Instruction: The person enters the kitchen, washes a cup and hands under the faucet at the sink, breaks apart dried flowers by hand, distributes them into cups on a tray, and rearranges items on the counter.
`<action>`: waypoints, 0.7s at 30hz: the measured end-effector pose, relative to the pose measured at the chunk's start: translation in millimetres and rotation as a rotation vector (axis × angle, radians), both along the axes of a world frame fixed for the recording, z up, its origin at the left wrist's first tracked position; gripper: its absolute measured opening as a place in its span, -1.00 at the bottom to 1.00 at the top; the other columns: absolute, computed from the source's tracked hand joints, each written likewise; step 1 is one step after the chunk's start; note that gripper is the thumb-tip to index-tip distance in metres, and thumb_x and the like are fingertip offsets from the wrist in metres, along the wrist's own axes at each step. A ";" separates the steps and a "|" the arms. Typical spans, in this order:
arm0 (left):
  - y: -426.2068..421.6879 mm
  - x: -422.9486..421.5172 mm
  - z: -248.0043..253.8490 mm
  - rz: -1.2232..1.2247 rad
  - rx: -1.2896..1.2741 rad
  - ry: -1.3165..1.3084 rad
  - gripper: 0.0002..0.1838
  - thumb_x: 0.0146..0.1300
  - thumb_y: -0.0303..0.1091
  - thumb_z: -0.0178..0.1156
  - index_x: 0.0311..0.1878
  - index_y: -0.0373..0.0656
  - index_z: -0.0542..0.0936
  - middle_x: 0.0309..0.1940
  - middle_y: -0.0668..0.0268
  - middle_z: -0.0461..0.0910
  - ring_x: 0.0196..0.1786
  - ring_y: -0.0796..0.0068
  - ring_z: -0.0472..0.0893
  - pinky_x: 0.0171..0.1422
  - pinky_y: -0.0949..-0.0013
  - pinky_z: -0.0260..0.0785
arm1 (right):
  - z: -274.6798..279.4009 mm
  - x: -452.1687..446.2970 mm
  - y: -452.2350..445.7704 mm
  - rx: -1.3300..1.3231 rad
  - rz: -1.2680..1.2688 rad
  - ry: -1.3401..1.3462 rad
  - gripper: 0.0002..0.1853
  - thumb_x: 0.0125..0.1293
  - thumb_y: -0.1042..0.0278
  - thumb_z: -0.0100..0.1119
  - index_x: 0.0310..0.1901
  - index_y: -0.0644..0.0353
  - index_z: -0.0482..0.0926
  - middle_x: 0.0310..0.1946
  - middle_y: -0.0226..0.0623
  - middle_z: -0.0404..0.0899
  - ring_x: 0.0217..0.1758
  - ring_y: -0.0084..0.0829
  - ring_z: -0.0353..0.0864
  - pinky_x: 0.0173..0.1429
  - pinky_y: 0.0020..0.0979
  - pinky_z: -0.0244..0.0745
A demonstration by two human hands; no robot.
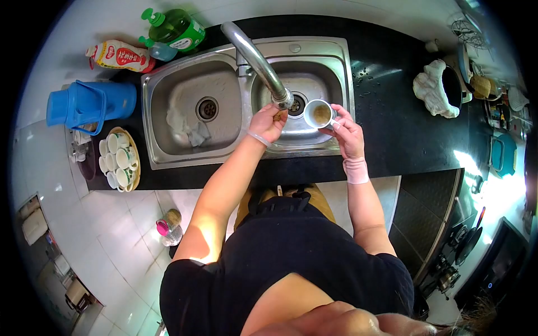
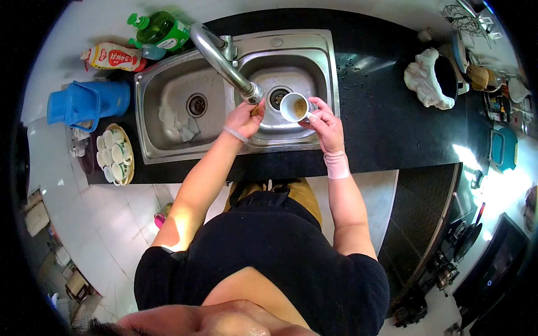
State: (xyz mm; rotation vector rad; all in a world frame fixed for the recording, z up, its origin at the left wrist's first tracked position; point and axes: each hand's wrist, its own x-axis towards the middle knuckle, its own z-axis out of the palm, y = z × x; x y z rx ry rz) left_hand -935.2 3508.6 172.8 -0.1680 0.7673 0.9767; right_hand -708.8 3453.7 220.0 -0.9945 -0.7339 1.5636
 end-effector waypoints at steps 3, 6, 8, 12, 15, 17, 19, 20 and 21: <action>3.7 4.0 -15.2 0.061 -0.045 -0.070 -0.78 0.25 -0.55 -0.06 -0.03 -0.34 0.35 -0.17 0.08 0.47 -0.16 0.30 0.54 0.00 0.32 0.47 | 3.6 -3.0 5.7 0.005 0.029 -0.253 -0.84 0.17 0.49 0.08 -0.52 0.35 0.50 0.14 -0.12 0.24 0.06 -0.37 0.42 0.01 -0.24 0.55; 4.7 14.6 -7.3 0.101 -0.030 -0.058 -0.75 0.27 -0.52 -0.09 0.01 -0.34 0.35 -0.09 0.03 0.46 -0.02 0.20 0.50 0.11 0.20 0.41 | 7.2 -2.5 11.1 0.057 0.070 -0.557 -0.87 0.13 0.48 0.13 -0.51 0.35 0.53 0.09 -0.12 0.33 0.02 -0.43 0.43 -0.07 -0.44 0.52; 4.4 19.7 0.6 0.086 0.016 -0.045 -0.73 0.28 -0.50 -0.11 0.03 -0.35 0.34 -0.02 0.01 0.43 0.08 0.14 0.45 0.19 0.13 0.34 | 15.6 -3.0 12.9 0.065 0.062 -0.682 -0.89 0.09 0.48 0.15 -0.49 0.35 0.54 0.05 -0.13 0.38 0.00 -0.47 0.44 -0.11 -0.52 0.45; 0.7 22.8 4.9 -0.012 0.118 -0.099 -0.69 0.29 -0.47 -0.13 0.08 -0.35 0.32 0.09 -0.01 0.37 0.19 0.09 0.36 0.31 0.07 0.20 | 37.0 -9.5 18.4 0.155 0.019 -0.862 -0.90 0.05 0.47 0.18 -0.48 0.33 0.55 0.01 -0.16 0.45 -0.02 -0.50 0.45 -0.12 -0.56 0.34; -1.1 26.2 5.9 -0.023 0.154 -0.201 -0.67 0.28 -0.45 -0.12 0.09 -0.34 0.32 0.12 0.01 0.35 0.20 0.10 0.35 0.34 0.09 0.16 | 38.8 -10.8 24.1 0.274 -0.037 -0.942 -0.91 0.02 0.49 0.18 -0.51 0.34 0.52 -0.01 -0.19 0.49 -0.27 -0.57 0.51 -0.27 -0.59 0.35; -0.5 28.8 7.6 0.009 0.136 -0.292 -0.66 0.25 -0.46 -0.09 0.09 -0.34 0.32 0.11 0.02 0.36 0.18 0.12 0.37 0.31 0.12 0.18 | 47.5 -13.3 26.3 0.274 -0.018 -0.970 -0.91 0.02 0.49 0.18 -0.51 0.34 0.52 -0.02 -0.19 0.49 -0.27 -0.57 0.52 -0.29 -0.59 0.36; -0.1 32.3 11.7 0.060 0.086 -0.391 -0.63 0.20 -0.51 -0.05 0.09 -0.34 0.33 0.07 0.05 0.40 0.14 0.16 0.41 0.26 0.17 0.24 | 53.9 -15.7 28.0 0.281 -0.005 -0.996 -0.90 0.02 0.49 0.18 -0.51 0.34 0.52 -0.02 -0.19 0.49 -0.27 -0.55 0.52 -0.31 -0.59 0.37; 0.3 35.6 9.3 0.063 0.083 -0.345 -0.64 0.20 -0.51 -0.05 0.09 -0.33 0.34 0.06 0.05 0.41 0.13 0.17 0.42 0.24 0.18 0.26 | 55.5 -16.3 29.1 0.289 -0.001 -1.010 -0.90 0.02 0.49 0.18 -0.51 0.34 0.52 -0.02 -0.19 0.49 -0.26 -0.55 0.52 -0.32 -0.59 0.37; 1.7 39.9 6.8 0.067 0.079 -0.299 -0.65 0.21 -0.51 -0.05 0.08 -0.32 0.35 0.04 0.06 0.43 0.12 0.18 0.43 0.23 0.20 0.28 | 56.7 -16.6 29.8 0.297 0.003 -1.025 -0.90 0.02 0.49 0.18 -0.51 0.34 0.51 -0.02 -0.19 0.49 -0.26 -0.54 0.53 -0.33 -0.59 0.37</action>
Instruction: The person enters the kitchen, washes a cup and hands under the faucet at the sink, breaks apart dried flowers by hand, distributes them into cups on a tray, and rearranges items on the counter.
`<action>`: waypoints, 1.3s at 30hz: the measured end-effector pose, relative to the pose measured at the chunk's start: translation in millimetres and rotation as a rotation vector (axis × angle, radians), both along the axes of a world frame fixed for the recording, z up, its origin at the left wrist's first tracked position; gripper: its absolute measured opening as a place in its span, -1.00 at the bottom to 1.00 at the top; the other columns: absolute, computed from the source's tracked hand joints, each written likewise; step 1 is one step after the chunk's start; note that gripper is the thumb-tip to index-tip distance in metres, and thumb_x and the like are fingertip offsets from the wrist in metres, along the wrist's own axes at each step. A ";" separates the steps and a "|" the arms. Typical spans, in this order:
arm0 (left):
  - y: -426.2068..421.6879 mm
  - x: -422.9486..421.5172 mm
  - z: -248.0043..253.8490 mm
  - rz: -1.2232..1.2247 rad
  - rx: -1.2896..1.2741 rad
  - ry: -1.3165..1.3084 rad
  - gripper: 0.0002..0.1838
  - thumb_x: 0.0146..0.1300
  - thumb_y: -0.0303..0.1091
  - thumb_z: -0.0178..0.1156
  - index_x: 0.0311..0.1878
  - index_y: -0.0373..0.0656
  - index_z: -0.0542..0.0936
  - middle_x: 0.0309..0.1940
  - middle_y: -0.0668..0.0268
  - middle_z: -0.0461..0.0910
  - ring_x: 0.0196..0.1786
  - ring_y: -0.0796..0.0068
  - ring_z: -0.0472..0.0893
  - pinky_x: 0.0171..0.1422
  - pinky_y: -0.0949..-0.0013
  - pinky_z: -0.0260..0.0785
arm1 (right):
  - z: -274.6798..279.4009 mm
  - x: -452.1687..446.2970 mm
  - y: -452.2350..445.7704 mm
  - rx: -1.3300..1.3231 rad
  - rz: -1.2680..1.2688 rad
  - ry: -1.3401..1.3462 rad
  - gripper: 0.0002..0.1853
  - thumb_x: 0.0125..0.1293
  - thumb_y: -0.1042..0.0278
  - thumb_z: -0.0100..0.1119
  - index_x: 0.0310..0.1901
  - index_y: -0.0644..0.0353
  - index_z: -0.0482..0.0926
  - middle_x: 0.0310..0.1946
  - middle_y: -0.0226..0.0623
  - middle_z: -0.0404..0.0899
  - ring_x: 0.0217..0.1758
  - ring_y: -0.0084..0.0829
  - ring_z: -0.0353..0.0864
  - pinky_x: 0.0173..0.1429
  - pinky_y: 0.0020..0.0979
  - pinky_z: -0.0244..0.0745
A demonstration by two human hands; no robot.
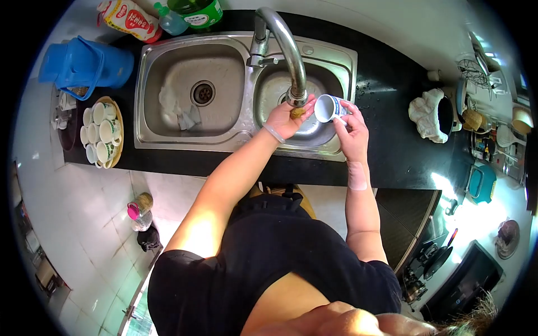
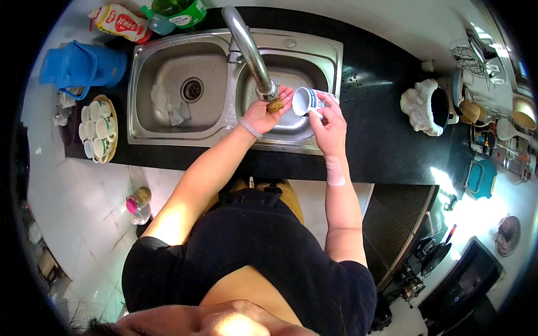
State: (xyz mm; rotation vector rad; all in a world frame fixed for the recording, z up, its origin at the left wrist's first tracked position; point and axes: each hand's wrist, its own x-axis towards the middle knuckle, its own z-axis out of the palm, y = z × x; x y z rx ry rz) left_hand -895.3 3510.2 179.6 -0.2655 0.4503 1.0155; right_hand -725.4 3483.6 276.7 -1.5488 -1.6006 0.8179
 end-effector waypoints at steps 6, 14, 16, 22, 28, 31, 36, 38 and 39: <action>-1.6 7.0 -3.3 -0.066 0.114 0.112 -0.62 0.18 -0.45 0.10 0.07 -0.29 0.34 0.05 0.15 0.42 0.10 0.31 0.45 0.21 0.32 0.30 | 8.9 -3.7 2.6 -0.021 0.008 -0.073 -0.89 0.02 0.49 0.18 -0.52 0.34 0.50 -0.03 -0.17 0.50 -0.19 -0.42 0.55 -0.22 -0.52 0.41; -1.7 9.7 2.5 -0.104 0.108 0.124 -0.58 0.20 -0.45 0.05 0.12 -0.35 0.30 0.07 0.15 0.41 0.13 0.31 0.42 0.25 0.30 0.26 | 11.7 -7.6 6.4 0.101 0.066 -0.225 -0.88 -0.01 0.50 0.19 -0.54 0.33 0.45 -0.04 -0.15 0.50 -0.03 -0.15 0.49 0.04 -0.31 0.36; -2.6 10.3 3.3 -0.109 0.119 0.124 -0.58 0.20 -0.45 0.04 0.13 -0.35 0.29 0.07 0.14 0.41 0.14 0.31 0.42 0.26 0.29 0.25 | 13.5 -8.4 6.5 0.158 0.093 -0.291 -0.88 0.00 0.50 0.19 -0.54 0.33 0.45 -0.04 -0.16 0.50 -0.06 -0.17 0.50 0.02 -0.33 0.37; -4.5 13.5 6.4 -0.080 0.135 0.101 -0.57 0.18 -0.51 0.01 0.14 -0.37 0.28 0.08 0.12 0.39 0.17 0.30 0.39 0.29 0.26 0.23 | 9.0 2.2 6.4 -0.045 -0.022 0.025 -0.91 0.03 0.51 0.19 -0.51 0.34 0.52 0.02 -0.18 0.47 -0.16 -0.43 0.54 -0.14 -0.46 0.44; -6.2 5.2 11.8 -0.084 0.209 0.065 -0.51 0.14 -0.51 0.05 0.16 -0.40 0.25 0.14 0.07 0.34 0.22 0.26 0.34 0.34 0.26 0.16 | 2.2 13.3 -3.1 -0.272 -0.111 0.540 -0.90 0.11 0.51 0.14 -0.47 0.38 0.56 0.10 -0.14 0.36 -0.08 -0.48 0.51 -0.15 -0.54 0.54; -6.2 3.4 10.4 -0.090 0.200 0.044 -0.49 0.13 -0.50 0.07 0.17 -0.40 0.23 0.15 0.05 0.32 0.23 0.24 0.33 0.36 0.27 0.12 | -16.1 21.7 -4.3 -0.136 -0.061 0.267 -0.92 0.06 0.51 0.18 -0.49 0.35 0.55 0.03 -0.15 0.44 -0.06 -0.50 0.50 -0.17 -0.52 0.48; -9.7 10.2 6.4 -0.092 0.218 0.037 -0.47 0.10 -0.51 0.06 0.18 -0.40 0.22 0.16 0.07 0.31 0.23 0.26 0.33 0.35 0.31 0.13 | 2.7 2.6 -5.5 0.035 0.008 -0.127 -0.89 0.01 0.49 0.20 -0.53 0.33 0.50 -0.02 -0.19 0.50 -0.03 -0.35 0.50 0.00 -0.38 0.37; -11.5 13.7 3.5 -0.083 0.218 0.044 -0.48 0.10 -0.52 0.04 0.17 -0.39 0.23 0.14 0.09 0.33 0.19 0.29 0.37 0.33 0.33 0.16 | 4.9 -1.0 -4.9 0.100 0.062 -0.273 -0.87 0.01 0.47 0.19 -0.56 0.33 0.47 -0.02 -0.21 0.50 -0.03 -0.26 0.49 0.06 -0.32 0.33; -12.0 14.3 6.4 -0.081 0.209 0.059 -0.49 0.10 -0.52 0.03 0.17 -0.39 0.24 0.13 0.11 0.35 0.17 0.30 0.39 0.31 0.34 0.18 | 8.6 -4.6 -4.7 0.120 0.080 -0.336 -0.87 0.00 0.48 0.17 -0.58 0.30 0.44 -0.03 -0.21 0.50 -0.07 -0.16 0.47 0.03 -0.29 0.34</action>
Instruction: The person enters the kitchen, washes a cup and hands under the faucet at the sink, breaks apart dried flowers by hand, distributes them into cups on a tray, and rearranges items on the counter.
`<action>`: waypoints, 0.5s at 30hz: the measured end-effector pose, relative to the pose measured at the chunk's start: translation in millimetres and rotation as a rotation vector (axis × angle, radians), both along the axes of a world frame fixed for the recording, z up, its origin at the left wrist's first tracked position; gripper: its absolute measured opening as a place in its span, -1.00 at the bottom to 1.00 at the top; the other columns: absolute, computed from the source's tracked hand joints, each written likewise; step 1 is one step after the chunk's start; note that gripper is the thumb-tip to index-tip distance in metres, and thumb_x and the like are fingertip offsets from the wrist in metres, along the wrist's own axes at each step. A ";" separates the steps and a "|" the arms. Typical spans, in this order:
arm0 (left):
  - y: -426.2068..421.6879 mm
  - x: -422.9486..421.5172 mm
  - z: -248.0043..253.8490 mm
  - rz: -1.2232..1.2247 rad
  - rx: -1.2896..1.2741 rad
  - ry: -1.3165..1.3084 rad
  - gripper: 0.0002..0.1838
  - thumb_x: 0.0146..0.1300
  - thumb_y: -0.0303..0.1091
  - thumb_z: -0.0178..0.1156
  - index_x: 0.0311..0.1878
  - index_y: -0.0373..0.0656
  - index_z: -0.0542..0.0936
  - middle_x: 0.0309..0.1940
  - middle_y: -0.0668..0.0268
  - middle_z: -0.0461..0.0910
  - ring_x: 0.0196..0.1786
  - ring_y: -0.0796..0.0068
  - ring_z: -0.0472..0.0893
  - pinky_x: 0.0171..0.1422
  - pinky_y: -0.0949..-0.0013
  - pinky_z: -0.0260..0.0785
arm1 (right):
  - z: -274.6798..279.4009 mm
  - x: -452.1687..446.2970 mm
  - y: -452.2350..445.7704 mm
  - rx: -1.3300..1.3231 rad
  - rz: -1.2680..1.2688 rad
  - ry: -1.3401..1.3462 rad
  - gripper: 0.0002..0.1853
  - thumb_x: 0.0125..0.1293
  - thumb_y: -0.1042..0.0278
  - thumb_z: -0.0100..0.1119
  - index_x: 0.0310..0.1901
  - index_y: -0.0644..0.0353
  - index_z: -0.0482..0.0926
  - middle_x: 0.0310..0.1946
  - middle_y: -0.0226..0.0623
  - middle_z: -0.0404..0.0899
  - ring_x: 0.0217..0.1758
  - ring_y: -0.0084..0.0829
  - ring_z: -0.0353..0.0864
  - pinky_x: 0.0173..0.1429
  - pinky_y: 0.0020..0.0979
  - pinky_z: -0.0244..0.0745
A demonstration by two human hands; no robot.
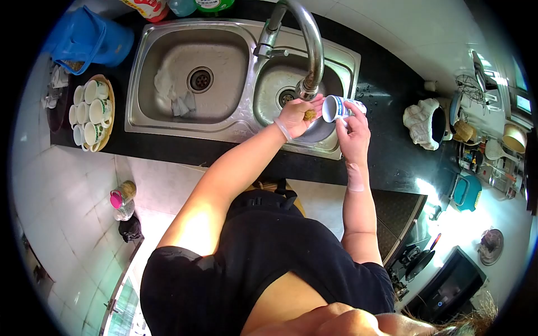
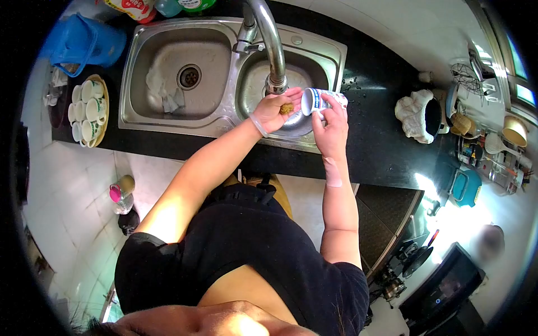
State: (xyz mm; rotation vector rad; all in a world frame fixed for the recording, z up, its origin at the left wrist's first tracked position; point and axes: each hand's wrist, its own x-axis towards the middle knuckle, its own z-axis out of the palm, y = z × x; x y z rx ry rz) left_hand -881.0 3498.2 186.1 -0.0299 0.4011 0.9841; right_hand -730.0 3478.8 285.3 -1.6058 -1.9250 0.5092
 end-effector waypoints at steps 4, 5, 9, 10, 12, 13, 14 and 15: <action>0.0 3.7 -2.3 0.025 -0.040 0.005 -0.60 0.10 -0.55 -0.02 0.06 -0.40 0.34 -0.02 0.12 0.45 0.05 0.33 0.48 0.16 0.33 0.33 | 12.8 -11.6 0.1 0.098 0.073 -0.238 -0.89 -0.02 0.48 0.16 -0.59 0.28 0.46 -0.03 -0.34 0.49 -0.16 -0.20 0.46 -0.03 -0.31 0.38; -0.7 5.5 -3.3 0.032 -0.033 -0.014 -0.61 0.10 -0.55 -0.02 0.06 -0.38 0.35 -0.03 0.14 0.46 0.03 0.36 0.48 0.15 0.34 0.33 | 16.6 -16.4 -1.0 0.073 0.077 -0.281 -0.91 -0.03 0.48 0.16 -0.58 0.27 0.47 -0.03 -0.35 0.49 -0.18 -0.22 0.46 -0.05 -0.31 0.38; -1.0 13.2 -8.4 0.046 0.040 -0.106 -0.61 0.15 -0.51 -0.05 0.09 -0.36 0.35 -0.03 0.17 0.47 0.03 0.39 0.48 0.19 0.35 0.29 | 24.5 -23.3 1.1 0.071 0.147 -0.445 -0.95 -0.08 0.48 0.16 -0.54 0.24 0.51 -0.06 -0.40 0.48 -0.26 -0.27 0.44 -0.19 -0.32 0.40; -0.9 15.7 -10.3 0.046 0.068 -0.135 -0.61 0.17 -0.50 -0.06 0.10 -0.36 0.34 -0.02 0.17 0.47 0.04 0.38 0.48 0.22 0.34 0.26 | 26.0 -24.7 1.9 0.074 0.164 -0.478 -0.95 -0.08 0.49 0.16 -0.55 0.24 0.50 -0.06 -0.40 0.48 -0.27 -0.26 0.44 -0.19 -0.33 0.40; 0.7 20.1 -10.7 0.036 0.086 -0.165 -0.62 0.18 -0.52 -0.10 0.10 -0.36 0.34 -0.02 0.16 0.47 0.04 0.36 0.48 0.22 0.33 0.27 | 27.8 -25.9 2.5 0.104 0.199 -0.530 -0.95 -0.10 0.51 0.16 -0.56 0.26 0.50 -0.07 -0.40 0.48 -0.31 -0.25 0.41 -0.21 -0.32 0.38; 1.4 22.1 -9.8 0.032 0.094 -0.180 -0.62 0.18 -0.53 -0.12 0.10 -0.35 0.34 -0.02 0.16 0.47 0.03 0.36 0.48 0.21 0.33 0.27 | 27.7 -23.7 3.2 0.122 0.209 -0.545 -0.93 -0.10 0.49 0.16 -0.52 0.26 0.51 -0.08 -0.40 0.47 -0.30 -0.25 0.42 -0.23 -0.31 0.37; 1.6 25.1 -10.0 0.050 0.054 -0.184 -0.61 0.19 -0.55 -0.16 0.11 -0.36 0.33 -0.02 0.16 0.46 0.05 0.33 0.47 0.23 0.31 0.25 | 26.8 -20.8 3.9 0.141 0.219 -0.558 -0.90 -0.11 0.48 0.16 -0.48 0.25 0.52 -0.08 -0.39 0.47 -0.30 -0.26 0.42 -0.25 -0.31 0.36; 2.0 25.4 -6.9 0.046 0.041 -0.173 -0.61 0.18 -0.54 -0.15 0.10 -0.34 0.35 -0.03 0.17 0.47 0.04 0.35 0.47 0.22 0.31 0.26 | 26.4 -18.6 4.5 0.159 0.230 -0.570 -0.87 -0.11 0.47 0.16 -0.44 0.25 0.53 -0.08 -0.38 0.46 -0.29 -0.26 0.42 -0.28 -0.30 0.35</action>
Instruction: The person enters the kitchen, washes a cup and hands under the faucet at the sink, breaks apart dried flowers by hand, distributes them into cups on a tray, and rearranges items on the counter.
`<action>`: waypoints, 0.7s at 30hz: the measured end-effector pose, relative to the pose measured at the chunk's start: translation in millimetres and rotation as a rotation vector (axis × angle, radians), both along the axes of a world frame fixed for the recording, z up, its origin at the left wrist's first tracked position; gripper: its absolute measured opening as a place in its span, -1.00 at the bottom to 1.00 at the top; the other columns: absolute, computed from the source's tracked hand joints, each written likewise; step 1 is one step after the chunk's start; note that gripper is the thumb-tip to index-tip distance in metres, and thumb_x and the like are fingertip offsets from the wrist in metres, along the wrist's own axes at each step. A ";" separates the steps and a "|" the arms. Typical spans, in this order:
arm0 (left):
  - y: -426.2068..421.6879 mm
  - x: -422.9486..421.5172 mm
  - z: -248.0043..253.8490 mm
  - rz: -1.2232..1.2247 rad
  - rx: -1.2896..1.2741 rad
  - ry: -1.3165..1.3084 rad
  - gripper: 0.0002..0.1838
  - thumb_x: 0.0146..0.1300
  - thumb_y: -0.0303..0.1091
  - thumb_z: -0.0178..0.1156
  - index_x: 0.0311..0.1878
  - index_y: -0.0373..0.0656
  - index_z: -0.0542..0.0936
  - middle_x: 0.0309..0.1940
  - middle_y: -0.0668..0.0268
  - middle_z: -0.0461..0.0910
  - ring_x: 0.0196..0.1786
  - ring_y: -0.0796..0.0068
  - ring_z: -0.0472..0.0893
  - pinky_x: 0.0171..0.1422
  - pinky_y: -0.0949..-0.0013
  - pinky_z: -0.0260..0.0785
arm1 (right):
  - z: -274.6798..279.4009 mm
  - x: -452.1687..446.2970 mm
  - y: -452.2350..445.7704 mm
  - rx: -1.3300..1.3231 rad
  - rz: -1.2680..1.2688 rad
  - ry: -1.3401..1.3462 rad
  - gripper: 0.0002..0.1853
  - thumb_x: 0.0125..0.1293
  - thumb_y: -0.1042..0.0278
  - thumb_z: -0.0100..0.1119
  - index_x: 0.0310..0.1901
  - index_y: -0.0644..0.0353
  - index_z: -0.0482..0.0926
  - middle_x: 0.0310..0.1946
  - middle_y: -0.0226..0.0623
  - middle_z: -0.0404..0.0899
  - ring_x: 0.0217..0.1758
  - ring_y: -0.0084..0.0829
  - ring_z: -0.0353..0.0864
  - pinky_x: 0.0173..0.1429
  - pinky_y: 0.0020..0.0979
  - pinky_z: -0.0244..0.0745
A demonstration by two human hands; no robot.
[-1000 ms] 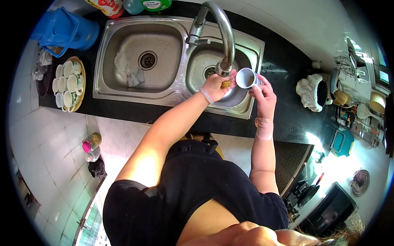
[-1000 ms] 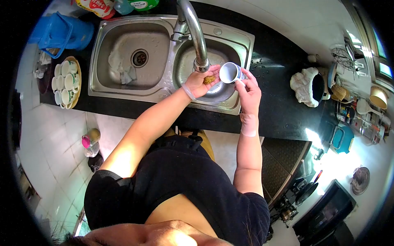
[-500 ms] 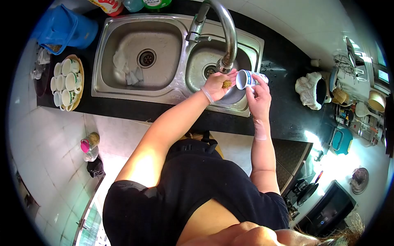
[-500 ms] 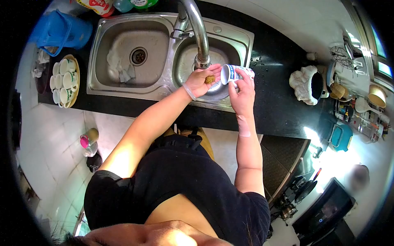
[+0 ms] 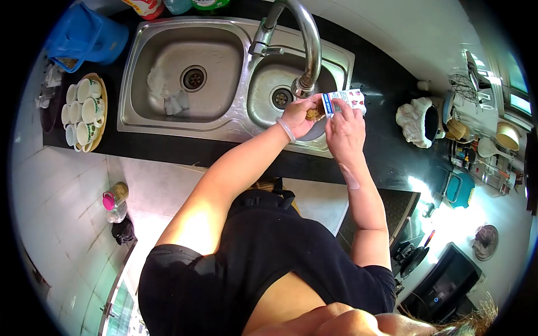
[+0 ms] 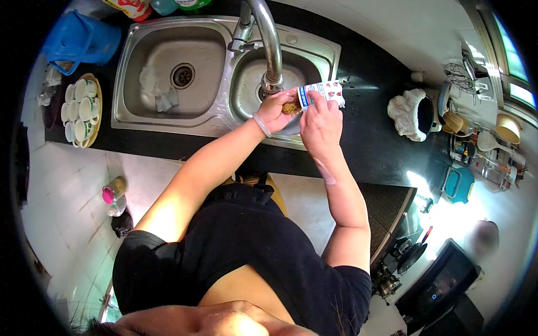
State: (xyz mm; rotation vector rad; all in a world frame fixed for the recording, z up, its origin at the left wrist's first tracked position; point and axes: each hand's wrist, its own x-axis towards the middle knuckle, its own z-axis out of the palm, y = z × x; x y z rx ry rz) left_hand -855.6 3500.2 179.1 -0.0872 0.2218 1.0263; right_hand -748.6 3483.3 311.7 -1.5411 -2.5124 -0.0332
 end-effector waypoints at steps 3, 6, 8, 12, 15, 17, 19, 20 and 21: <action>2.2 0.4 7.6 -0.012 -0.057 0.023 -0.62 0.16 -0.52 -0.15 0.06 -0.31 0.40 -0.04 0.19 0.48 0.03 0.36 0.47 0.19 0.29 0.27 | 3.2 5.3 2.1 0.021 -0.035 0.108 -0.88 -0.12 0.52 0.16 -0.44 0.27 0.53 -0.07 -0.35 0.47 -0.27 -0.24 0.42 -0.19 -0.30 0.37; 3.7 1.0 7.9 -0.025 -0.128 0.025 -0.62 0.17 -0.53 -0.15 0.07 -0.31 0.40 -0.03 0.18 0.47 0.04 0.35 0.46 0.18 0.26 0.28 | 4.0 10.1 2.0 0.010 -0.084 0.205 -0.92 -0.10 0.54 0.16 -0.49 0.28 0.51 -0.06 -0.33 0.48 -0.22 -0.21 0.43 -0.10 -0.30 0.38; 4.1 -1.1 6.5 -0.035 -0.143 0.024 -0.63 0.17 -0.54 -0.13 0.07 -0.31 0.40 -0.03 0.17 0.47 0.04 0.33 0.46 0.18 0.25 0.28 | -3.0 19.3 2.3 0.023 -0.097 0.273 -0.93 -0.08 0.54 0.17 -0.51 0.28 0.50 -0.05 -0.32 0.48 -0.20 -0.20 0.44 -0.08 -0.30 0.38; 5.4 -6.8 15.6 -0.021 -0.235 0.025 -0.68 0.20 -0.51 -0.06 0.04 -0.34 0.39 -0.07 0.11 0.47 0.02 0.26 0.47 0.21 0.21 0.28 | -10.1 33.0 -1.0 -0.082 -0.247 0.513 -0.93 -0.04 0.52 0.18 -0.52 0.28 0.49 -0.05 -0.29 0.50 -0.09 -0.16 0.45 0.03 -0.34 0.35; 5.1 -9.0 11.2 0.009 -0.292 0.050 -0.75 0.24 -0.46 -0.03 -0.05 -0.37 0.41 -0.13 0.07 0.47 -0.02 0.19 0.49 0.17 0.16 0.34 | -16.2 47.1 -3.8 -0.261 -0.320 0.858 -0.92 0.03 0.50 0.18 -0.50 0.31 0.51 -0.04 -0.21 0.49 0.00 -0.31 0.46 0.06 -0.42 0.31; 4.4 -13.6 5.4 0.015 -0.325 0.056 -0.76 0.24 -0.46 -0.04 -0.06 -0.37 0.41 -0.14 0.07 0.48 -0.03 0.17 0.50 0.14 0.16 0.37 | -16.0 50.9 -6.9 -0.342 -0.332 1.049 -0.92 0.07 0.50 0.17 -0.48 0.31 0.53 -0.04 -0.18 0.48 0.05 -0.42 0.42 0.07 -0.43 0.27; 3.7 -18.2 5.0 0.028 -0.372 0.074 -0.82 0.23 -0.47 -0.04 -0.15 -0.36 0.42 -0.25 0.11 0.50 -0.12 0.18 0.51 0.04 0.19 0.43 | -16.8 51.6 -11.4 -0.395 -0.360 1.166 -0.94 0.07 0.51 0.17 -0.48 0.31 0.54 -0.04 -0.18 0.47 0.07 -0.41 0.40 0.09 -0.43 0.24; 3.3 -21.4 -2.6 0.025 -0.407 0.068 -0.84 0.23 -0.46 -0.03 -0.17 -0.34 0.43 -0.30 0.15 0.49 -0.18 0.24 0.51 -0.01 0.23 0.43 | -17.7 51.3 -13.0 -0.422 -0.372 1.225 -0.94 0.08 0.51 0.17 -0.47 0.30 0.54 -0.04 -0.18 0.47 0.08 -0.40 0.40 0.11 -0.43 0.23; 3.2 -25.7 -7.9 0.023 -0.443 0.063 -0.85 0.23 -0.46 -0.01 -0.19 -0.33 0.44 -0.34 0.18 0.48 -0.25 0.30 0.50 -0.05 0.27 0.43 | -20.3 51.4 -14.7 -0.442 -0.380 1.260 -0.94 0.08 0.51 0.17 -0.47 0.30 0.54 -0.04 -0.17 0.46 0.09 -0.40 0.39 0.12 -0.43 0.22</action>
